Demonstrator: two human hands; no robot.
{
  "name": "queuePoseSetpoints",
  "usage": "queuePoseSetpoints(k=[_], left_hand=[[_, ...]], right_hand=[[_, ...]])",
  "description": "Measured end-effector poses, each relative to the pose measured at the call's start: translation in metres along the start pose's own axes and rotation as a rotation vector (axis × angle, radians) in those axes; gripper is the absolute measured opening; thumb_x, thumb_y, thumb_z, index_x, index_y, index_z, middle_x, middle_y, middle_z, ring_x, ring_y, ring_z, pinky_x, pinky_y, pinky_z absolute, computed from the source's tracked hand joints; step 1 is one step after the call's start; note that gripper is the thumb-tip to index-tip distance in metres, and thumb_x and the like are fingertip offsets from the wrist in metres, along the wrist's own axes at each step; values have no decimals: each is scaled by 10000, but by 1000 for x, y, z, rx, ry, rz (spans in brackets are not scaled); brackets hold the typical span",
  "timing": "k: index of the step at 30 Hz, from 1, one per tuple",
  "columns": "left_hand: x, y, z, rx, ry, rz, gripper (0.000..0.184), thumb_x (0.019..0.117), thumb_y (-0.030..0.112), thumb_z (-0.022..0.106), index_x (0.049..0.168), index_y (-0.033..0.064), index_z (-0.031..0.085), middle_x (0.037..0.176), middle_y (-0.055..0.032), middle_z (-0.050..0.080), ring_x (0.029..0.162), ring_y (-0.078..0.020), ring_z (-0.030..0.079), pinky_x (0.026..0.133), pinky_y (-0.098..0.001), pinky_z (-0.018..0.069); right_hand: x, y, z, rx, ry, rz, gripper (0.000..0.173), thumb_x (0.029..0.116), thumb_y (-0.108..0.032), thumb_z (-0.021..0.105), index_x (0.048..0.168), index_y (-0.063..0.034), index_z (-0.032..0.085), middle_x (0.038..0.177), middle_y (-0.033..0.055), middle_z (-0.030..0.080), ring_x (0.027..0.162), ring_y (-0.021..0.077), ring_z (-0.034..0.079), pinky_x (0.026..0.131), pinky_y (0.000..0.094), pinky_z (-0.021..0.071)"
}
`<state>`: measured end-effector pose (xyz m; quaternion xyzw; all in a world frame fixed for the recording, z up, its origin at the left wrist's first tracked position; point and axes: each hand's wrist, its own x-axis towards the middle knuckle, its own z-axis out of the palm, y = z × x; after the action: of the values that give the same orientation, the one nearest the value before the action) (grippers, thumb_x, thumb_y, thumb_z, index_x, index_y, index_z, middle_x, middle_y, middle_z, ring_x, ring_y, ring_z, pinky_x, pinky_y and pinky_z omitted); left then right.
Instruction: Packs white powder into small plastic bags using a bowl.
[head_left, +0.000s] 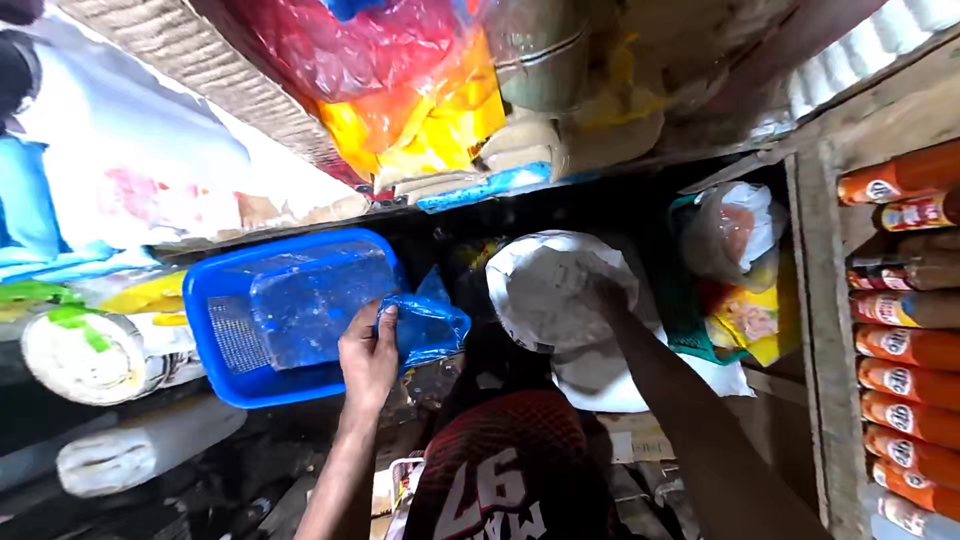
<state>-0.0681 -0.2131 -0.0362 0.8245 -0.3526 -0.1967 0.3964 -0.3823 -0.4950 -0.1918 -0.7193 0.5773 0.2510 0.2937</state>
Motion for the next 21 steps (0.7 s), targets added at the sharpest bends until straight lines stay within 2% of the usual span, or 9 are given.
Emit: queuePoseSetpoints(k=[2,5,6,7,8,9,12,16,21], left_hand=[[-1,1,9,-51,-40,-114,287,1054,311,580,1189,88,699,1119,-49,708,1002,-95,679,913,-328,572],[1,11,5,-130,-148,-277,313,924,268,774,1188,118,700,1063,-19,737,927,-104,712,830,-327,620],[4,14,4,-169,-164,-319,287,906,216,791,1161,109,716,1039,-23,748,909,-115,720,811,-331,626],[8,17,6,-201,-173,-355,247,906,180,787,1133,99,737,1020,-32,755,888,-127,725,792,-340,629],[10,18,9,-215,-176,-377,204,918,172,774,1107,97,756,997,-35,756,856,-135,721,767,-345,624],[14,18,15,-210,-175,-382,174,936,205,760,1082,111,771,971,-27,758,821,-132,715,747,-350,616],[28,6,37,-192,-180,-326,199,973,317,718,1062,155,792,929,-22,765,776,-134,714,726,-380,612],[42,-15,63,-140,-260,-292,203,990,337,692,1059,169,783,926,-16,766,790,-131,720,761,-404,614],[56,-7,99,-90,-376,-475,353,930,388,754,1141,107,733,1020,-135,734,899,-268,702,819,-528,568]], right_hand=[[13,-14,14,88,19,-87,685,921,-442,700,1482,-95,515,1350,220,635,1215,428,624,967,689,492],[-5,-29,4,197,-55,-131,866,847,-510,774,1553,-155,421,1383,193,620,1251,398,610,1009,665,491],[-10,-34,1,204,-69,-112,836,838,-538,777,1509,-142,473,1345,192,640,1222,397,624,990,665,500],[-5,-37,8,210,-46,-89,720,852,-527,765,1395,-94,578,1244,216,678,1133,421,655,916,683,515],[3,-40,19,206,-25,-64,579,882,-478,732,1282,-69,641,1149,222,702,1047,432,681,844,693,532],[9,-45,26,208,-29,-40,507,904,-451,695,1232,-66,662,1120,212,713,1024,422,694,831,692,539],[2,-52,17,268,-94,-33,511,939,-461,673,1281,-81,649,1172,213,704,1083,416,681,888,696,519],[-27,-10,5,274,-84,-92,407,993,-449,619,1109,-78,740,1069,207,725,1013,403,694,881,670,530],[-67,24,-23,230,-91,-94,368,1020,-396,593,1121,-77,745,1139,186,717,1095,362,673,967,626,506]])
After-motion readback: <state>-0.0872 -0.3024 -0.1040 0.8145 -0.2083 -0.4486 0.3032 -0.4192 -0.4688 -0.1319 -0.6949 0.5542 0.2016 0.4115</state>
